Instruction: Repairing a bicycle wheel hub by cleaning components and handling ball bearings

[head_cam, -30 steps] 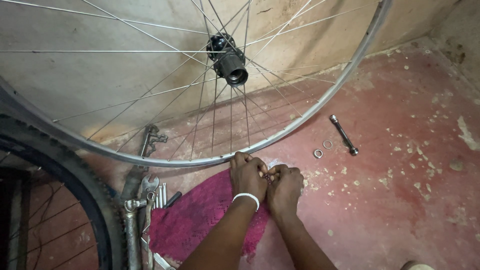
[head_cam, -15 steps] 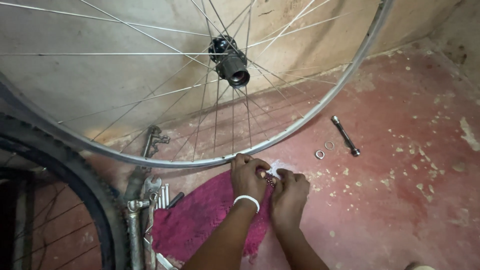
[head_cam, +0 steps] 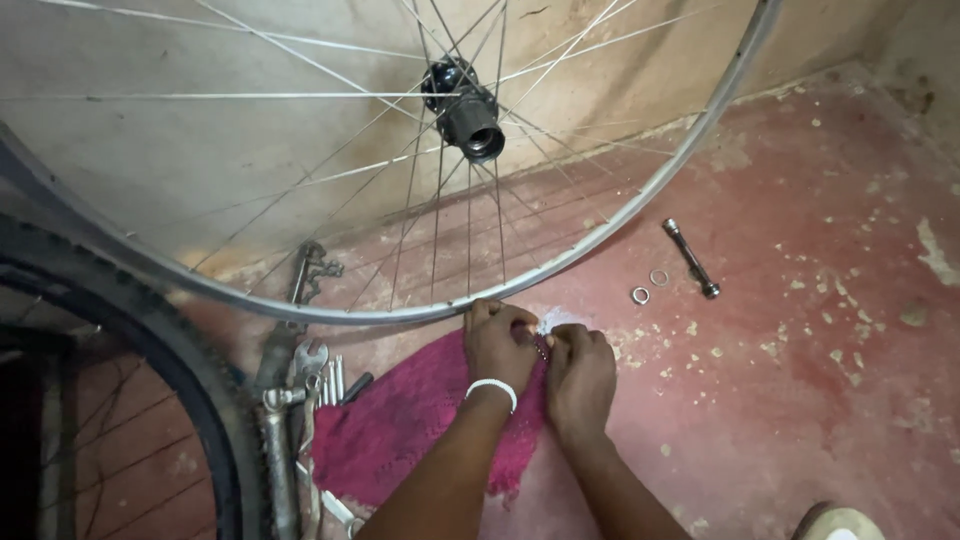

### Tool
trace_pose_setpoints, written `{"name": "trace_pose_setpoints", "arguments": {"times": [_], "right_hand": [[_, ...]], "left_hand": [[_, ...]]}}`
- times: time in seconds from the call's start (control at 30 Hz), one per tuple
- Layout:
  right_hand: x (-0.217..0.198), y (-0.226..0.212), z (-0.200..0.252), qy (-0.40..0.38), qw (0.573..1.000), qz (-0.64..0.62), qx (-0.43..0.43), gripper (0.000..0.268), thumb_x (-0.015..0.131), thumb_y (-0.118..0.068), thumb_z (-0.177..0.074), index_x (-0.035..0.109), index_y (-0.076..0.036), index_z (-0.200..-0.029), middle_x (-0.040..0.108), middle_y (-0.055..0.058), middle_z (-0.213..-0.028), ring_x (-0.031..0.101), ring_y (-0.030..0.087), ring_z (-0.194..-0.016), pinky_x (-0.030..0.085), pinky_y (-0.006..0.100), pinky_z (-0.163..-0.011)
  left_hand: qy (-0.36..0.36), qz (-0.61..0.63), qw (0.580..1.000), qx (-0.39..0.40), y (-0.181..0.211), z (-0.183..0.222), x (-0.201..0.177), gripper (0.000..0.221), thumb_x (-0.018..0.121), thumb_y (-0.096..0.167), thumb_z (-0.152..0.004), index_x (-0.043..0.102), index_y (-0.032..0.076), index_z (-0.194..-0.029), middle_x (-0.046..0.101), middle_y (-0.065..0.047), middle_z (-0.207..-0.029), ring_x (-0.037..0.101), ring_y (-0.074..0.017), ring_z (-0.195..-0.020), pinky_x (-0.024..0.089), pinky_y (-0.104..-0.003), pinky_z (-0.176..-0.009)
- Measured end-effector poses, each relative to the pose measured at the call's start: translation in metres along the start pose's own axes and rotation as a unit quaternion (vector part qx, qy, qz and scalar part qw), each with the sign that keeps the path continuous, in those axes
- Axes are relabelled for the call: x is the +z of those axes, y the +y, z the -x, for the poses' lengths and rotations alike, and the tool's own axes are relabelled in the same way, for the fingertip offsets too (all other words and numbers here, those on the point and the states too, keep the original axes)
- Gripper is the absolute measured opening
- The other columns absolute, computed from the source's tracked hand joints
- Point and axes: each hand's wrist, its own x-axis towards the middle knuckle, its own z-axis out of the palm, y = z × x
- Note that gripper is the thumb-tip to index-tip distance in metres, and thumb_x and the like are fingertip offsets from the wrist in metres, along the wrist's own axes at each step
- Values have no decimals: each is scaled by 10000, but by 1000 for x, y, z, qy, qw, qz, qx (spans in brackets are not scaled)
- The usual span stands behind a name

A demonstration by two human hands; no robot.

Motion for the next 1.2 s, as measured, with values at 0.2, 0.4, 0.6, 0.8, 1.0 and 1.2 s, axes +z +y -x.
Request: {"name": "trace_pose_setpoints", "arguments": {"times": [0.2,0.4,0.6,0.8,1.0,1.2], "right_hand": [[-2,-12,-8,-51,992,40,104,198,593,-232,-909,742,-166,-1022,656,138,-991,656,343,-893,516,501,-775],[5,-6,0,-25,995,54,78,344,514,-287,-900,799,-168,-1050,650,187,-983,614,383,-964,505,536,-797],[15,3,-1,-5,996,38,79,219,582,-178,-873,762,-189,-997,616,131,-1006,567,359,-1001,472,506,-845],[14,6,-5,-22,996,63,65,234,573,-215,-901,787,-176,-985,645,126,-1001,579,357,-1022,486,523,-815],[17,16,-6,-67,992,62,89,315,525,-106,-830,762,-223,-1001,593,121,-1075,507,359,-1083,455,492,-836],[12,12,-1,-70,993,38,88,230,574,-112,-845,738,-252,-924,635,33,-1067,494,310,-1093,378,452,-943]], "left_hand": [[-1,6,1000,-16,9,-7,-1,297,648,-62,-748,755,212,-707,563,-16,-941,539,-250,-1008,486,-374,-884],[11,-18,1000,-14,21,4,-4,174,724,-17,-740,779,146,-715,559,-63,-986,523,-295,-1002,482,-405,-887],[-17,8,1000,8,15,3,-8,274,666,-86,-761,802,151,-734,555,-40,-989,515,-268,-1017,496,-367,-902],[19,-6,998,66,8,6,2,95,781,116,-692,694,153,-706,496,-70,-1072,496,-293,-1019,460,-382,-849],[-45,-53,995,68,8,3,0,216,765,-23,-623,668,115,-759,478,-92,-1190,469,-318,-1164,424,-395,-994],[-48,-28,998,-6,22,3,-8,223,728,-68,-696,614,118,-651,522,-66,-1139,508,-282,-1102,477,-384,-904]]}}
